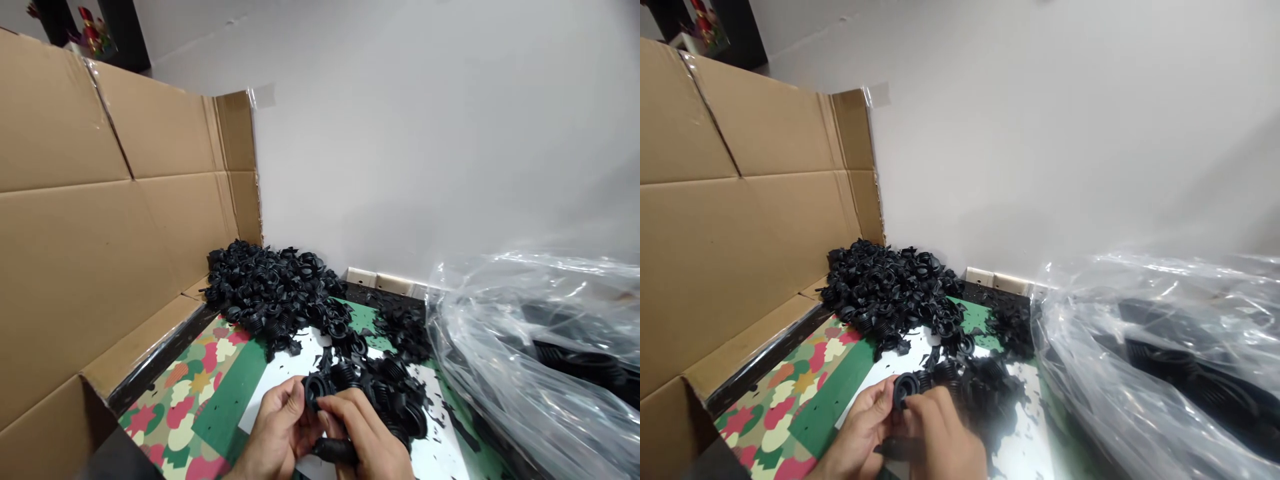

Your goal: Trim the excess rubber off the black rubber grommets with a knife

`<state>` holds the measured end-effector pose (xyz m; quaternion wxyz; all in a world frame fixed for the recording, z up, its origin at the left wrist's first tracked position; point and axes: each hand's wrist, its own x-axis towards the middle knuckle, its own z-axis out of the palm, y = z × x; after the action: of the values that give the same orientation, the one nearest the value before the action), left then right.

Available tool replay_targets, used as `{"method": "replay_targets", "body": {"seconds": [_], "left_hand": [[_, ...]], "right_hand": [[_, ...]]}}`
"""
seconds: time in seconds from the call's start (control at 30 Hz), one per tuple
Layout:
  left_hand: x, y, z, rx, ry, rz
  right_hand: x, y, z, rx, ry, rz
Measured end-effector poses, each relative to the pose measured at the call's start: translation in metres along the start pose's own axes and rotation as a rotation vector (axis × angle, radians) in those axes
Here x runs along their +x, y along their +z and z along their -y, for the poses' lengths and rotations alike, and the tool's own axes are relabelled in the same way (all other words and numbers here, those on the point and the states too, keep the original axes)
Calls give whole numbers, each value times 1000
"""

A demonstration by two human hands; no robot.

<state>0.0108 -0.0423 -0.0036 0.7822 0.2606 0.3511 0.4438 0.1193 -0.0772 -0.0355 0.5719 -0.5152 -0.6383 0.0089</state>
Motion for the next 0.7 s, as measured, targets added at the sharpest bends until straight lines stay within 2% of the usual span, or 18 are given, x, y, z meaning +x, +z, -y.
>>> {"method": "replay_targets", "body": {"seconds": [0.13,0.27,0.5,0.6,0.7], "left_hand": [[-1,4,-1,78,32,45],[-2,6,-2,184,97,77],[2,-5,0,421,225,47],[-6,-4,-4,515,310,51],[-14,1,-11,481,351,49]], "right_hand": [[2,4,2,-14,18,14],[4,4,5,-126,11,28],[4,-3,10,-226,45,153],[5,-9,9,-264,191,174],[10,-20,6,-224,435,97]]}}
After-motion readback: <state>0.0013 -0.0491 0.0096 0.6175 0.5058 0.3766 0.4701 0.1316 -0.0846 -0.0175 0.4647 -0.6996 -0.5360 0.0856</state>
